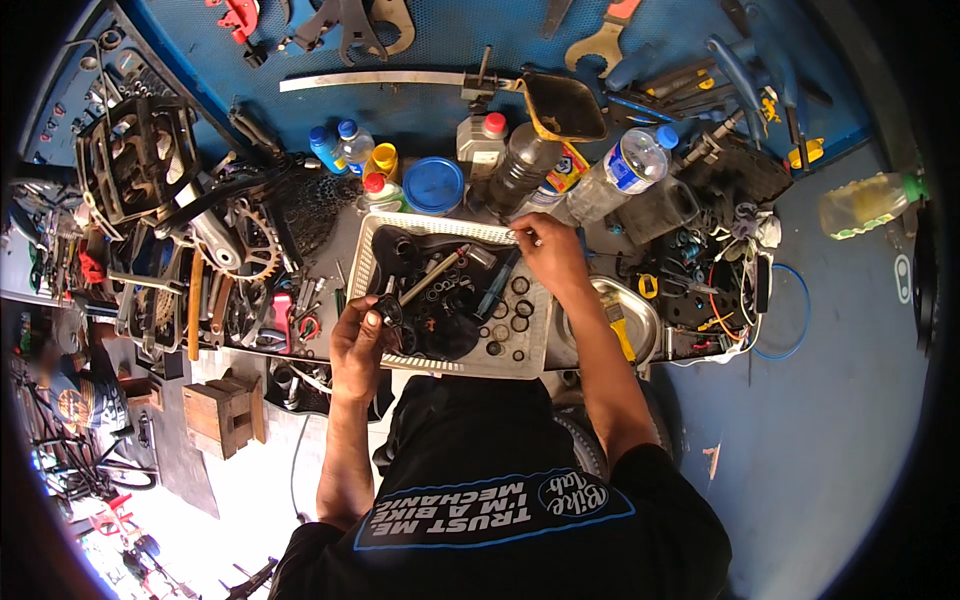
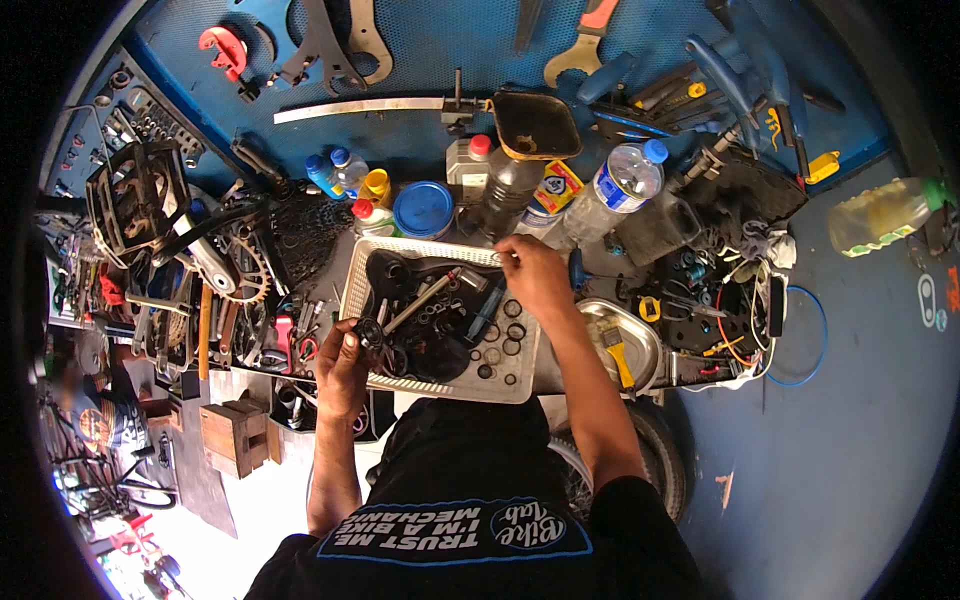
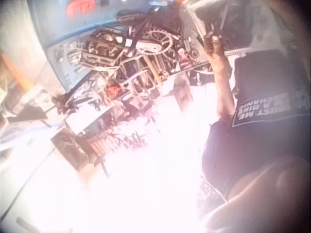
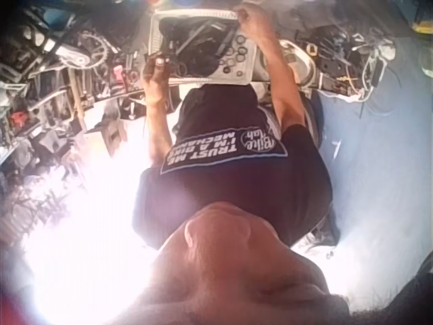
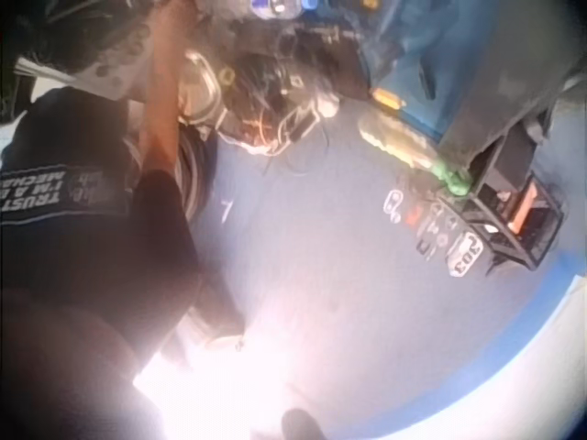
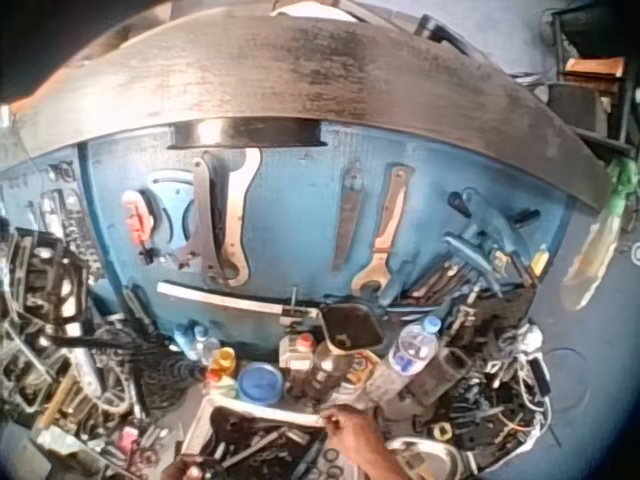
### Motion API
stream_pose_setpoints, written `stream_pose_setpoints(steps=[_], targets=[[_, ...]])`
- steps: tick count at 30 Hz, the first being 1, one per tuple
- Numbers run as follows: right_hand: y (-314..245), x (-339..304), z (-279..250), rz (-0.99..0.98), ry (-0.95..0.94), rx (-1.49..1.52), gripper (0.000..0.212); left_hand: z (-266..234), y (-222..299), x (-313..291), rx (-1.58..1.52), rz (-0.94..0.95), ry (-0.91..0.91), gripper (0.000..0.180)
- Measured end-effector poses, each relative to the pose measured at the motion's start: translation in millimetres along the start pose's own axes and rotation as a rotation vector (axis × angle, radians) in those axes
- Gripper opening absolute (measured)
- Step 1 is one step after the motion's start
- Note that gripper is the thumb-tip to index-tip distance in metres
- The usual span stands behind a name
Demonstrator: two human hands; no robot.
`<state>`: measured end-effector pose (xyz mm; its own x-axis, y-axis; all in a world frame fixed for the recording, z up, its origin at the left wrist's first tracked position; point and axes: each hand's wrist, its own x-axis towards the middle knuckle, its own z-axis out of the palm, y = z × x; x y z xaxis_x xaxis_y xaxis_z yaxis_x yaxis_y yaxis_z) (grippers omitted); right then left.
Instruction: The person assembles small bicycle components at a workbench. They handle bearings, seals, and a cylindrical part, applying grease and wiping with a cloth. The person repeatedly picks, places, and manipulates these parts while working at a cluttered bench.
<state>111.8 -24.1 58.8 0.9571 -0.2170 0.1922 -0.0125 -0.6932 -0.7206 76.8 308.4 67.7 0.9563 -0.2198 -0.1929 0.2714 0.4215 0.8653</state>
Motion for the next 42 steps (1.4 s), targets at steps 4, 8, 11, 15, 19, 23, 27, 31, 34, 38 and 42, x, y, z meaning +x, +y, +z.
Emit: stream_pose_setpoints(steps=[4,8,11,15,19,23,27,31,34,38,42], targets=[[-21.4,10.2,26.7,-0.135,-0.115,-0.133,0.013,-15.4,4.0,-4.9,-0.034,0.019,0.07,0.031],[-37.2,18.8,54.1,-0.195,-0.208,-0.147,0.016,-20.7,9.6,-9.6,-0.04,0.034,0.103,0.032],[-36.1,23.7,71.9,-0.229,-0.239,-0.115,0.021,-23.7,10.7,-12.4,-0.044,0.035,0.065,0.034],[-36.2,21.1,80.5,-0.236,-0.133,-0.043,0.025,-29.1,7.4,-11.6,-0.066,0.027,0.052,0.034],[-42.1,6.4,45.6,-0.044,-0.159,0.002,0.028,-26.1,12.6,-11.5,-0.098,-0.014,0.101,0.039],[-35.9,-14.5,4.6,-0.188,0.132,-0.048,0.027,-25.8,12.4,-6.9,-0.117,-0.01,0.121,0.042],[-21.8,-41.0,-28.9,-0.11,0.141,-0.052,0.022,-27.7,13.6,-0.8,-0.102,-0.011,0.105,0.041],[-31.0,-68.3,-51.7,0.056,0.132,-0.016,0.02,-33.4,12.1,8.6,-0.116,-0.011,0.059,0.038],[-24.7,-74.1,-50.4,-0.132,0.252,-0.056,0.023,-33.0,10.8,13.5,-0.105,-0.021,0.06,0.037],[-13.2,-84.6,-61.2,0.063,0.122,-0.142,0.014,-29.6,11.6,14.6,-0.103,-0.005,0.053,0.036],[-27.6,-76.0,-51.7,0.12,0.311,0.255,0.012,-32.1,14.6,13.4,-0.128,0.013,0.021,0.036]])
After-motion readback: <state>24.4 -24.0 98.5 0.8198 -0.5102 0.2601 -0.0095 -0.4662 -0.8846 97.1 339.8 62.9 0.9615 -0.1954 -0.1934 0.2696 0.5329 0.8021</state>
